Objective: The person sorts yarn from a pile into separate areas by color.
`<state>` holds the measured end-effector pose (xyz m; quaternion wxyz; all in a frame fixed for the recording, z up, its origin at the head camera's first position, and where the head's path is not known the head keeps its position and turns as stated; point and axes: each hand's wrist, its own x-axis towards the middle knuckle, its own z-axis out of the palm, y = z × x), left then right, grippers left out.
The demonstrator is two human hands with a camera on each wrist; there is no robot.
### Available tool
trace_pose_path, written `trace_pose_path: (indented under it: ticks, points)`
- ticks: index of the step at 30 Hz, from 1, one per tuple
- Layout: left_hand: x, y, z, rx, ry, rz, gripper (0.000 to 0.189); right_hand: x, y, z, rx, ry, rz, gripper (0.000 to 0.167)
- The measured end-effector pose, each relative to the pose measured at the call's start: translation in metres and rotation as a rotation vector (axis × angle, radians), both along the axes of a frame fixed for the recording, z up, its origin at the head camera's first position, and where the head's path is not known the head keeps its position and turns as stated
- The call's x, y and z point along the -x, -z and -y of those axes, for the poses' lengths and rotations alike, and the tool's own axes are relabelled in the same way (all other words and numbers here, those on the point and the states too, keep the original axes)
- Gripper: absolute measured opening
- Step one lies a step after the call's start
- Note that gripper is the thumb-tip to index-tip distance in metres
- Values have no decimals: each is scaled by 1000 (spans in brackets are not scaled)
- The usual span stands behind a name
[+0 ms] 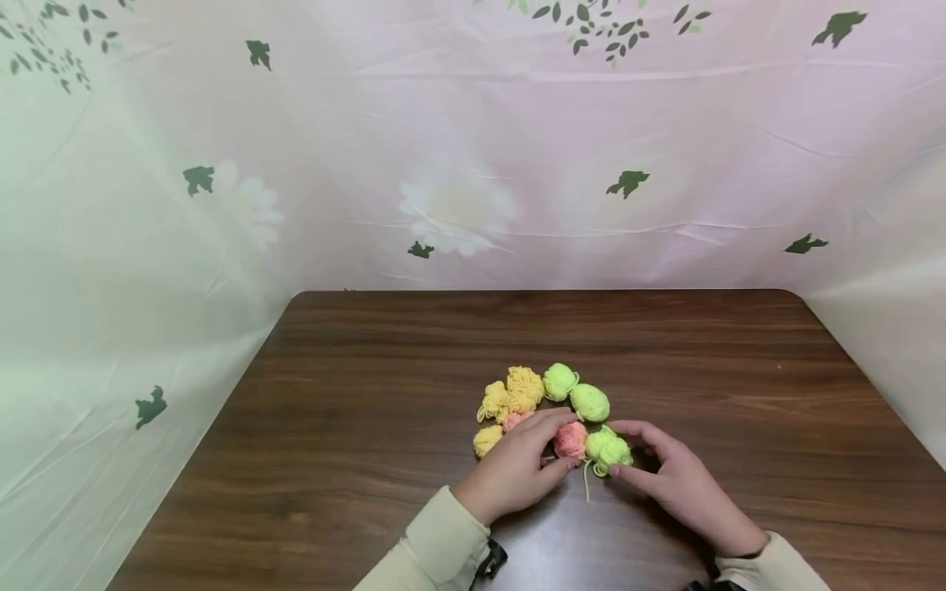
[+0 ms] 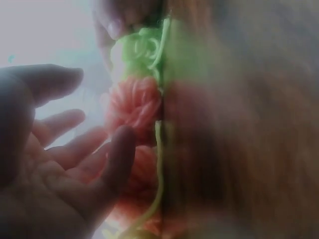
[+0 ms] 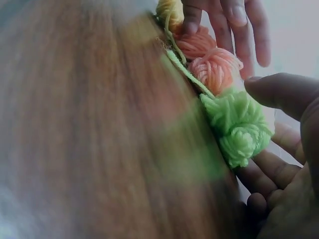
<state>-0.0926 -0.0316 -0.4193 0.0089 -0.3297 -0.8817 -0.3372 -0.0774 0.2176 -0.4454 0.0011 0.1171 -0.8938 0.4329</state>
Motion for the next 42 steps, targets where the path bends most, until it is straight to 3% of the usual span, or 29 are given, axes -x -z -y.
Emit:
trace_pose_path:
  ticks: [10,18,33,42]
  points:
    - [7,-2,-5,49,-48,-27,42,4,-2,7,-89,25,-38,50]
    - [10,-2,-10,100,-72,-8,42,7,-3,7,-91,12,-29,49]
    - [14,2,-13,115,-98,-18,32,4,4,3,-52,18,-65,46]
    - [15,4,-12,103,-96,-16,31,0,2,-2,45,24,-92,42]
